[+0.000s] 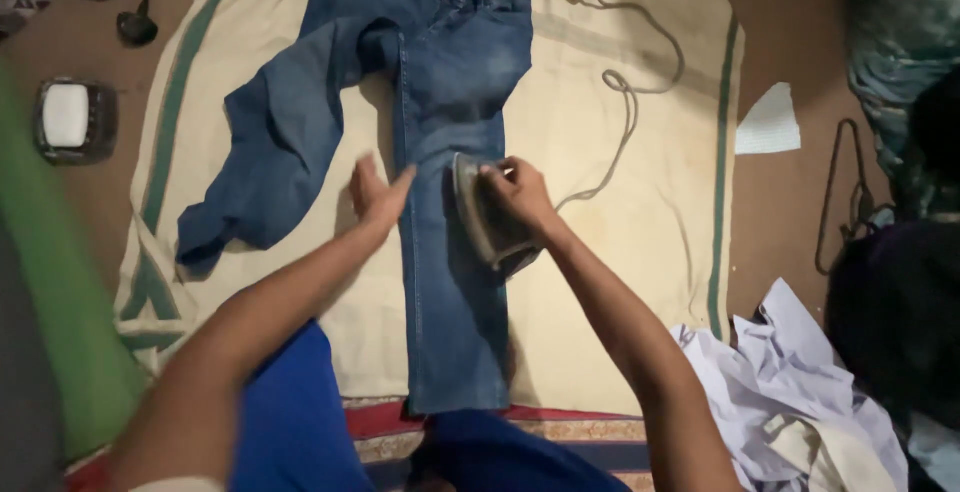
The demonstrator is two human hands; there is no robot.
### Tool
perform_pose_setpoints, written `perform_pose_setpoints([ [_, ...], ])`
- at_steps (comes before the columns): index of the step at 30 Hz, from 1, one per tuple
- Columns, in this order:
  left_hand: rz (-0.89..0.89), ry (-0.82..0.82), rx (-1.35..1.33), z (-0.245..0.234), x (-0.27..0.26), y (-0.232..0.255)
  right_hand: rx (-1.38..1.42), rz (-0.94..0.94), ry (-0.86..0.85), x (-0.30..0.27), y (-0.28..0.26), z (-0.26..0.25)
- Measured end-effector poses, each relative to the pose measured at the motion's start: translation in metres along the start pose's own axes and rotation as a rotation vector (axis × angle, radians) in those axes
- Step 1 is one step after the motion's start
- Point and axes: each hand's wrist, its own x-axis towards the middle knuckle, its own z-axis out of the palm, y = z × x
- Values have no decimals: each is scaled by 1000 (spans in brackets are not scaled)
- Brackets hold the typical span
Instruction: Ironing a pair of denim jeans on a mat on the floor.
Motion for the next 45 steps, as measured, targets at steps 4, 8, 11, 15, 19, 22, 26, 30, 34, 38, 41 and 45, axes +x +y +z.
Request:
perform_pose_setpoints([
  [4, 115, 243, -228, 14, 60, 43, -72, 9, -64, 16, 23, 29],
  [8, 246, 362, -137, 30, 99, 17, -113, 96, -143, 3, 16, 28],
  [11, 178, 298, -289, 33, 110, 1, -52, 166, -275, -7, 4, 23],
  [15, 198, 331, -344, 38, 116, -11, 65, 133, -441, -4, 14, 31],
  [19, 168, 303, -425, 36, 118, -8, 205, 33, -453, 17, -9, 40],
  [22, 166, 303, -476, 39, 128, -14, 158, 123, -380, 40, -54, 18],
  [26, 221, 279, -557, 44, 138, -24, 0, 128, -265, 34, -30, 11],
  [30, 211, 200, -554, 43, 154, -35, -67, -64, -373, 19, -15, 37],
  [34, 227, 207, -423, 36, 152, -29, -51, -156, -353, 29, -66, 46],
  [38, 226, 236, -387, 33, 147, -25, -25, -14, -357, 25, -65, 47],
  [41, 252, 231, -400, 29, 152, -23, -18, -107, -342, -2, -48, 49],
  [45, 247, 226, -518, 45, 148, -34, 8, -123, -311, -23, -48, 41],
])
